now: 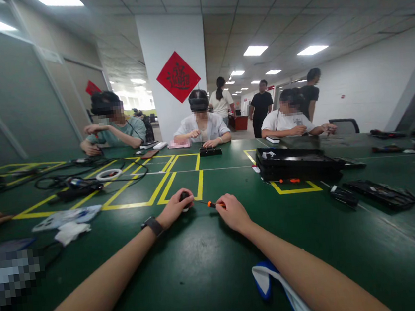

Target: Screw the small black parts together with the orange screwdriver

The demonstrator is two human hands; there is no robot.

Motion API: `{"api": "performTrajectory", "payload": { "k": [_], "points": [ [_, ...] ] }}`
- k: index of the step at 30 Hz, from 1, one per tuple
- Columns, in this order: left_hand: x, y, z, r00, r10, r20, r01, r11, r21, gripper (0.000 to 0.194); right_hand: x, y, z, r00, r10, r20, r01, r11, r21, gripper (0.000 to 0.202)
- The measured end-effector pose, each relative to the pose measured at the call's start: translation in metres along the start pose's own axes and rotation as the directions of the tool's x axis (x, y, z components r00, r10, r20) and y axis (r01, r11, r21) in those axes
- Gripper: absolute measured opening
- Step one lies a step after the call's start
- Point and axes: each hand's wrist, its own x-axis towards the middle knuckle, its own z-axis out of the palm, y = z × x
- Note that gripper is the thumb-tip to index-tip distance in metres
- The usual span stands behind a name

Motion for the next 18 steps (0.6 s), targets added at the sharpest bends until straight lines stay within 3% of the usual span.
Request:
{"api": "performTrajectory", "payload": {
  "k": [11, 15, 18],
  "points": [
    [-0.0012, 0.0036, 0.0, 1.0, 0.022, -0.007, -0.021, 0.994, 0.107, 0.027, -0.0006, 0.0006, 0.001, 1.0, -0.006, 0.002, 0.006, 0.999, 0.043, 0.017],
    [-0.0012, 0.0041, 0.0007, 1.0, 0.017, 0.009, -0.018, 0.993, 0.118, 0.026, 0.0015, 0.0053, 0.0017, 0.999, 0.042, -0.009, -0.042, 0.999, -0.021, 0.015],
    [-0.0012, 0.0028, 0.001, 1.0, -0.002, 0.002, 0.002, 0.993, 0.119, 0.028, 0.0018, 0.0066, 0.0009, 0.999, 0.015, 0.037, -0.012, 0.996, -0.083, 0.021]
  ]
}}
